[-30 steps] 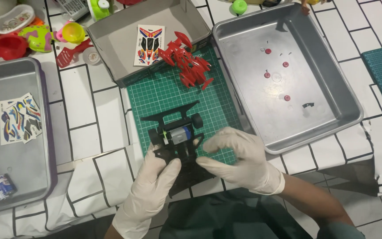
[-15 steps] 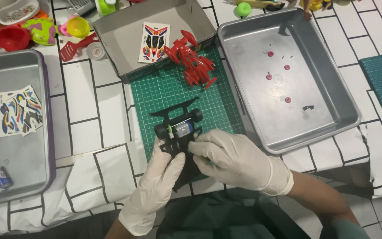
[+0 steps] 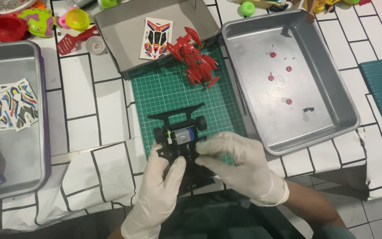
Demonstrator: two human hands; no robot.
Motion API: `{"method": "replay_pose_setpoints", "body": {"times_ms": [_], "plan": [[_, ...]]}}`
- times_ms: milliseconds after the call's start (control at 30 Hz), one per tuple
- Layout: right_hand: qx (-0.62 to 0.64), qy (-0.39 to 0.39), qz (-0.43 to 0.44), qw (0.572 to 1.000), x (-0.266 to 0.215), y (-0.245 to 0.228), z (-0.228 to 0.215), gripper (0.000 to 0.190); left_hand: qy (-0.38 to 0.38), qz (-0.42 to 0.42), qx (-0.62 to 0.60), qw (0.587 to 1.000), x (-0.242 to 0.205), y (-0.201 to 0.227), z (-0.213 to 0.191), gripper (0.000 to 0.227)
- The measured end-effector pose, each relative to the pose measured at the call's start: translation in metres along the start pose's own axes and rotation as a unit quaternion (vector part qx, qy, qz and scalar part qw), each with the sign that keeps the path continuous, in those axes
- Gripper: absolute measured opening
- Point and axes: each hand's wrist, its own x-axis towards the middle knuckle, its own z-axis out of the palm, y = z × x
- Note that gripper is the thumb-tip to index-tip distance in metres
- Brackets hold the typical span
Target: The person assembles a red and black model vehicle on a green cutting mat. They attach red body panels to the black chassis and then insert small red wheels into the wheel wells.
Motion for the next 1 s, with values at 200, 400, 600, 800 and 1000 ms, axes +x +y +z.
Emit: {"method": "replay_pose_setpoints", "body": {"times_ms": [200, 400, 600, 800, 1000], "plan": [[0.133, 0.011, 0.321, 0.938, 0.009, 0.024, 0.006, 0.052, -0.022, -0.078, -0.185, 0.979, 0.019, 0.038, 0.009, 0.035], [0.223, -0.230, 0.301, 0.898, 0.063, 0.019, -0.044, 0.014, 0.016, -0.095, -0.176, 0.980, 0.028, 0.030, 0.000, 0.028], [-0.442, -0.132, 0.057, 0.886, 0.111, 0.098, -0.025, 0.056, -0.004, -0.195, -0.297, 0.935, 0.029, 0.018, -0.001, 0.059], [-0.397, -0.099, 0.143, 0.901, 0.119, 0.059, -0.022, 0.019, -0.191, -0.132, -0.383, 0.894, 0.019, 0.041, -0.030, 0.058], [-0.421, -0.082, 0.084, 0.900, 0.105, 0.090, -0.027, 0.056, -0.187, -0.092, -0.363, 0.908, 0.023, 0.043, -0.024, 0.050]]}}
